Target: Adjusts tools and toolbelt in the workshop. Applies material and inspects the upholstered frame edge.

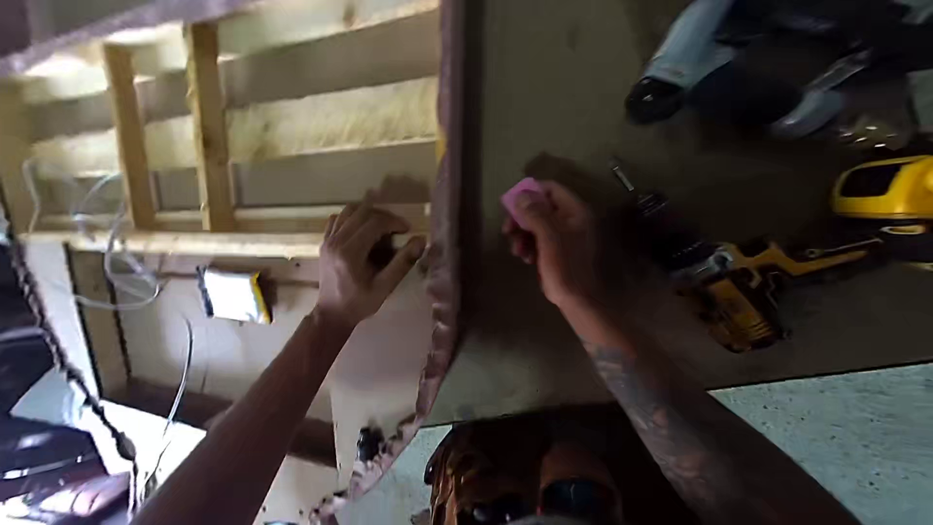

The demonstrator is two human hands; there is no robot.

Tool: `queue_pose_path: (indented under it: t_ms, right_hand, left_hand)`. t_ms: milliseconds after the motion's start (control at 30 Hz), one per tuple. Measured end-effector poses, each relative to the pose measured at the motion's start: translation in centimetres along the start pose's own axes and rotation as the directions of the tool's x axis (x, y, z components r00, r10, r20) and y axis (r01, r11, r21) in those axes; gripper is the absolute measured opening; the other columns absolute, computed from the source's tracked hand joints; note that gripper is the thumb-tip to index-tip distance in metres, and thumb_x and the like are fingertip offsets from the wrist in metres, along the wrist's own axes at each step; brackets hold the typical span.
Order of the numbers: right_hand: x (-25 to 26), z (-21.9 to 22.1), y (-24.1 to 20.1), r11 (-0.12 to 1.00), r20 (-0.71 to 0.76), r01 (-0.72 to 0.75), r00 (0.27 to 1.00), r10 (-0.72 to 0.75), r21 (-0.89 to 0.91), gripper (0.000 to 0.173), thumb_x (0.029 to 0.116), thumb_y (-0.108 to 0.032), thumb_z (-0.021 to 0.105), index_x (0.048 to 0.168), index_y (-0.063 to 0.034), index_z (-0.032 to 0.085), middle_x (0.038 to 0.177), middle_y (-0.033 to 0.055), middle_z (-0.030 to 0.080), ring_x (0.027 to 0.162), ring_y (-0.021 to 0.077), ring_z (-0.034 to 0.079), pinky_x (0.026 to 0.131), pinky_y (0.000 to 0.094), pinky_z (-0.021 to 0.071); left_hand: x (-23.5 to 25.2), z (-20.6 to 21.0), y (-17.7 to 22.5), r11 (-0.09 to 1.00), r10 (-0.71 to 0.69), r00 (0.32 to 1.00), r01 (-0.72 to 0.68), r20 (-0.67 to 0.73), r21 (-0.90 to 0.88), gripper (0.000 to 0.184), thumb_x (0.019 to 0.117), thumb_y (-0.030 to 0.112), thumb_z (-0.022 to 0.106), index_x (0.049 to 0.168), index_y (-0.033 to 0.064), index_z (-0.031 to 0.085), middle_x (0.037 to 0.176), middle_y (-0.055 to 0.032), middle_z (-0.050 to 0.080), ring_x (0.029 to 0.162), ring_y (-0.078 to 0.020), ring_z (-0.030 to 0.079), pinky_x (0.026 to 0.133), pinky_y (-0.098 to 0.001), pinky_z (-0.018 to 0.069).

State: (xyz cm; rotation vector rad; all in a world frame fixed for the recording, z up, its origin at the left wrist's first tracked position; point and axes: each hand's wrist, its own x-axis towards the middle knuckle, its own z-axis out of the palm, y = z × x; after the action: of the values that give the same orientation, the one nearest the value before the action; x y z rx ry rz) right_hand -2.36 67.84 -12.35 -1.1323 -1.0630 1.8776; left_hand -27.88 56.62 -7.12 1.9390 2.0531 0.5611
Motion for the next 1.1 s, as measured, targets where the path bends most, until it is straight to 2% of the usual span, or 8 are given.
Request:
queue_pose_path:
  t_ms: [67,233,367,500,667,800,1100]
  right_hand:
    - [1.2,1.0,0.7,0.998,-0.022,0.035,0.999,-0.033,0.051,0.024,0.1056,-0.02,0.056,0.117,-0.0003,0.064,0.08,0.0104,0.071,0.055,0.0169,0.062,0.044,0.0295,0.0518]
    - [3.7,3.8,1.7,0.969,-0.054,0.127,0.992,-0.118,0.214,0.019,0.1028,-0.013,0.06,0.111,0.0035,0.065,0.071,0.0114,0.067,0.05,0.0177,0.059,0.041,0.0305,0.0505]
    - [4.7,5.2,2.2,0.952,-0.039,0.106,0.994,-0.099,0.288,0.018,0.1011,-0.013,0.061,0.108,0.0036,0.065,0.069,0.0118,0.065,0.049,0.0185,0.059,0.041,0.0307,0.0506]
    - [5.4,5.7,2.3,0.952,-0.019,0.086,0.996,-0.084,0.293,0.019,0.1024,-0.016,0.062,0.109,0.0018,0.065,0.069,0.0107,0.064,0.05,0.019,0.059,0.042,0.0314,0.0514]
    - [6.0,6.0,2.2,0.952,-0.022,0.102,0.995,-0.099,0.29,0.018,0.1022,-0.014,0.062,0.108,0.0026,0.065,0.068,0.0106,0.063,0.049,0.0182,0.058,0.041,0.0306,0.0508]
    - [6.6,6.4,2.4,0.943,-0.042,0.154,0.988,-0.148,0.295,0.016,0.1013,-0.011,0.062,0.105,0.0036,0.065,0.067,0.0102,0.063,0.05,0.018,0.058,0.041,0.0304,0.0507]
    - [6.8,6.8,2.4,0.929,-0.063,0.192,0.981,-0.181,0.316,0.014,0.1,-0.008,0.063,0.104,0.0056,0.064,0.065,0.0105,0.061,0.048,0.017,0.057,0.041,0.0296,0.0496]
  left_hand:
    - [-0.5,0.1,0.2,1.0,0.007,1.0,-0.007,-0.013,0.016,0.032,0.0932,0.043,0.07,0.107,0.0144,0.075,0.109,-0.0028,0.072,0.104,-0.0209,0.065,0.092,-0.0477,0.0517]
    - [-0.3,0.6,-0.2,0.998,0.041,0.999,-0.04,-0.016,0.041,0.032,0.0941,0.039,0.068,0.107,0.0115,0.076,0.111,-0.0057,0.071,0.107,-0.0227,0.064,0.094,-0.0463,0.0526]
    - [-0.5,0.9,-0.2,0.997,0.031,0.999,-0.03,-0.009,0.076,0.032,0.0956,0.039,0.065,0.106,0.0105,0.075,0.111,-0.0053,0.071,0.107,-0.021,0.064,0.094,-0.0434,0.0518]
    - [-0.6,1.0,-0.3,0.995,0.019,1.0,-0.018,-0.008,0.101,0.033,0.0962,0.042,0.063,0.105,0.0113,0.074,0.108,-0.0038,0.07,0.102,-0.0182,0.063,0.09,-0.0407,0.0516]
    - [-0.7,1.1,-0.4,0.996,0.024,1.0,-0.022,-0.013,0.092,0.032,0.0955,0.039,0.063,0.107,0.0113,0.074,0.108,-0.003,0.069,0.102,-0.0172,0.062,0.089,-0.04,0.0506]
    - [-0.9,1.1,-0.3,0.995,0.007,1.0,-0.007,-0.005,0.097,0.036,0.0955,0.044,0.062,0.105,0.0112,0.074,0.108,-0.0035,0.07,0.103,-0.0175,0.063,0.09,-0.0392,0.0511]
    - [-0.6,1.1,-0.5,0.998,0.03,0.999,-0.029,-0.026,0.063,0.036,0.0951,0.042,0.064,0.104,0.0097,0.075,0.107,-0.0059,0.071,0.101,-0.021,0.064,0.088,-0.0419,0.0517]
